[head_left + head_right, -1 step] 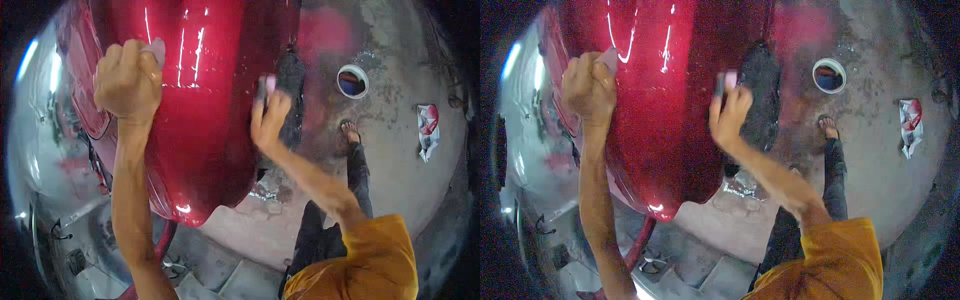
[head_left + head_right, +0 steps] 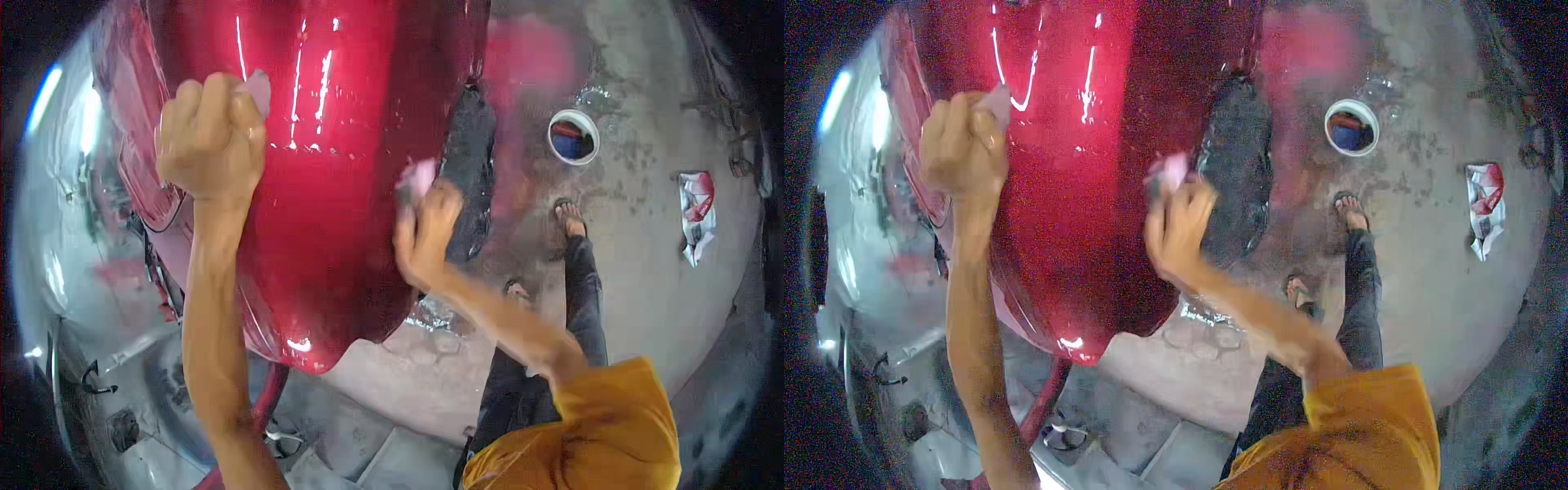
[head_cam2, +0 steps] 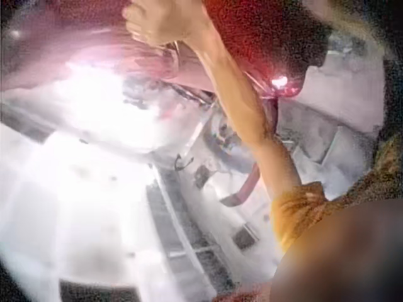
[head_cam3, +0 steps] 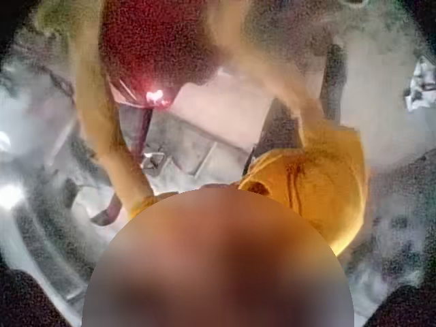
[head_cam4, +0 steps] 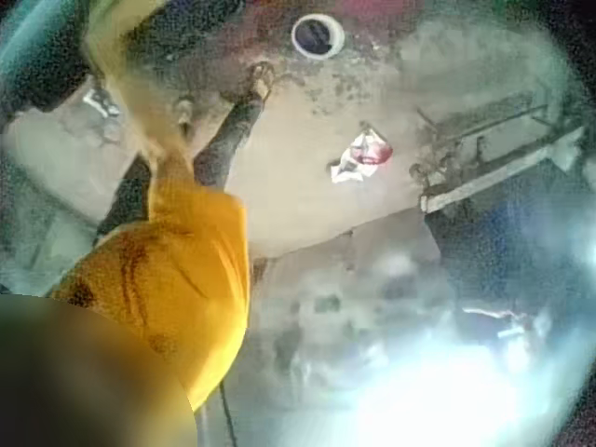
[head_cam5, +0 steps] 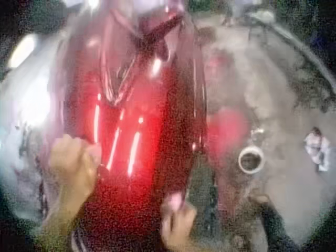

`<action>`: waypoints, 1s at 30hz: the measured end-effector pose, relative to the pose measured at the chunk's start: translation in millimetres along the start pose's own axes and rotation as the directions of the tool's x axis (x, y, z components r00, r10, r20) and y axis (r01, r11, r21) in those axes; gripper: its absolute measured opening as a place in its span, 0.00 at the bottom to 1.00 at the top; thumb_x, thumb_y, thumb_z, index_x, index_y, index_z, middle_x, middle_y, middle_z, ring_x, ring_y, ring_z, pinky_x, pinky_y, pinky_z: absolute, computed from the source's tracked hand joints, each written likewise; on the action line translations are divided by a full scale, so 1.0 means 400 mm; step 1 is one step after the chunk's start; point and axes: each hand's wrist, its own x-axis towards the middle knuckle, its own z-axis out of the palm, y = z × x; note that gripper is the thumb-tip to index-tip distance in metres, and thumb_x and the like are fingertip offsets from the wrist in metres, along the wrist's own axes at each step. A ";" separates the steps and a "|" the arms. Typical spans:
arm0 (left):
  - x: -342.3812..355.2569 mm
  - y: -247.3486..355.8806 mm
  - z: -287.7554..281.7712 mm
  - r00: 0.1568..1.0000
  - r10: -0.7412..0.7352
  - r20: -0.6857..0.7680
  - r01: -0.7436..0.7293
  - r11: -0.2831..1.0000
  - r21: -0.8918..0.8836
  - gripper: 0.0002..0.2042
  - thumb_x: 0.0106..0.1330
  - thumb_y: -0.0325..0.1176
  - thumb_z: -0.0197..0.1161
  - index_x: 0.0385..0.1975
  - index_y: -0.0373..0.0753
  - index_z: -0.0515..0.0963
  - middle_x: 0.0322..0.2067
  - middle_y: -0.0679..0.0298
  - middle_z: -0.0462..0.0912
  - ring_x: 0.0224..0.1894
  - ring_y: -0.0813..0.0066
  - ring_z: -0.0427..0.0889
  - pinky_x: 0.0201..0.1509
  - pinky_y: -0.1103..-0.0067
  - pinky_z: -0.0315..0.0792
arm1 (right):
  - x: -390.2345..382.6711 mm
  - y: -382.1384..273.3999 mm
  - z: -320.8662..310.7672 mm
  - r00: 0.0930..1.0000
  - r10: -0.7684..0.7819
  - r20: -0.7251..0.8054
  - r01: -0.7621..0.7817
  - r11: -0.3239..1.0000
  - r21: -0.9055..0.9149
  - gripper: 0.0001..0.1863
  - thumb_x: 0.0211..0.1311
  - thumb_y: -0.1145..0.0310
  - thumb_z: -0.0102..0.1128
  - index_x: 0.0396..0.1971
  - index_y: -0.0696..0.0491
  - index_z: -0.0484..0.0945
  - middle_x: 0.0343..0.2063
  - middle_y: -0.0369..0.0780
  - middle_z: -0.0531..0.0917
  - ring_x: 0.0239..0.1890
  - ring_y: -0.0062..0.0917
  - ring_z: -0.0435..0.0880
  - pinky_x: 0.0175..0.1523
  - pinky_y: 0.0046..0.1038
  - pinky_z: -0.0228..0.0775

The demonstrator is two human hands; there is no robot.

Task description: Sanding and wiping the rear quarter panel and bumper of a red car using a sanding block and rag.

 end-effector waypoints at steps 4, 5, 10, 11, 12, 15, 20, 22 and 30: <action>0.002 0.054 -0.013 0.991 0.117 0.064 -0.116 0.993 -0.030 0.03 0.61 0.34 0.65 0.26 0.48 0.81 0.24 0.65 0.72 0.27 0.60 0.76 0.33 0.64 0.69 | -0.165 -0.019 -0.059 0.981 -0.190 0.047 0.179 0.967 0.182 0.27 0.62 0.70 0.70 0.62 0.54 0.81 0.59 0.57 0.74 0.56 0.50 0.75 0.60 0.49 0.67; -0.016 0.082 -0.021 0.991 0.119 0.062 -0.117 0.992 -0.041 0.03 0.61 0.34 0.65 0.26 0.48 0.81 0.24 0.65 0.72 0.27 0.60 0.76 0.33 0.64 0.69 | -0.101 0.018 -0.063 0.970 -0.244 0.012 0.238 0.953 0.189 0.27 0.62 0.69 0.70 0.62 0.55 0.80 0.58 0.56 0.74 0.55 0.49 0.75 0.60 0.49 0.67; -0.053 0.096 -0.052 0.996 0.017 0.087 -0.013 0.999 -0.050 0.02 0.60 0.35 0.64 0.29 0.50 0.84 0.25 0.66 0.74 0.28 0.61 0.77 0.34 0.66 0.70 | 0.393 0.012 0.035 0.937 -0.129 -0.326 0.171 0.980 0.106 0.24 0.63 0.69 0.66 0.59 0.56 0.81 0.52 0.54 0.75 0.52 0.48 0.74 0.58 0.47 0.67; -0.054 0.097 -0.049 0.995 0.001 0.097 0.005 0.998 -0.057 0.02 0.60 0.35 0.64 0.29 0.50 0.84 0.26 0.66 0.75 0.29 0.61 0.77 0.34 0.66 0.70 | 0.434 -0.002 0.043 0.917 -0.130 -0.376 0.186 0.976 0.116 0.23 0.62 0.69 0.66 0.58 0.55 0.82 0.52 0.54 0.75 0.52 0.48 0.74 0.58 0.47 0.67; -0.053 0.085 -0.054 0.995 0.026 0.101 -0.022 0.999 -0.045 0.03 0.61 0.35 0.64 0.30 0.48 0.83 0.26 0.65 0.75 0.29 0.60 0.77 0.34 0.65 0.70 | 0.410 -0.042 0.041 0.931 -0.169 -0.324 0.214 0.971 0.108 0.23 0.61 0.69 0.67 0.58 0.54 0.83 0.51 0.54 0.75 0.52 0.48 0.75 0.57 0.47 0.67; -0.101 0.079 -0.094 0.979 0.043 0.199 -0.046 0.999 0.010 0.03 0.60 0.35 0.64 0.31 0.47 0.83 0.26 0.63 0.74 0.29 0.59 0.77 0.35 0.63 0.70 | 0.160 -0.127 -0.002 0.939 -0.340 -0.053 0.344 0.927 0.151 0.31 0.49 0.70 0.74 0.58 0.50 0.85 0.53 0.55 0.77 0.52 0.48 0.76 0.53 0.49 0.69; -0.169 0.129 -0.108 0.982 -0.141 0.125 0.144 0.989 -0.013 0.04 0.61 0.33 0.61 0.29 0.46 0.83 0.26 0.62 0.75 0.29 0.56 0.77 0.35 0.61 0.70 | 0.349 -0.062 -0.005 0.915 -0.375 -0.151 0.375 0.926 -0.030 0.28 0.52 0.66 0.75 0.57 0.47 0.82 0.50 0.57 0.77 0.49 0.51 0.78 0.48 0.50 0.69; -0.167 0.126 -0.104 0.979 -0.185 0.081 0.185 0.983 0.000 0.05 0.61 0.32 0.60 0.29 0.46 0.83 0.26 0.61 0.75 0.28 0.56 0.76 0.34 0.61 0.70 | 0.582 -0.128 0.023 0.937 -0.262 -0.232 0.248 0.965 -0.087 0.22 0.56 0.65 0.73 0.52 0.49 0.82 0.47 0.56 0.76 0.47 0.52 0.76 0.47 0.51 0.69; -0.204 0.137 -0.104 0.950 -0.312 -0.020 0.311 0.949 -0.045 0.07 0.61 0.30 0.58 0.30 0.43 0.85 0.26 0.58 0.77 0.28 0.52 0.78 0.34 0.58 0.72 | 0.046 -0.118 -0.043 0.841 -0.512 0.176 0.465 0.849 0.251 0.24 0.56 0.68 0.72 0.55 0.46 0.86 0.50 0.53 0.78 0.54 0.52 0.77 0.50 0.48 0.69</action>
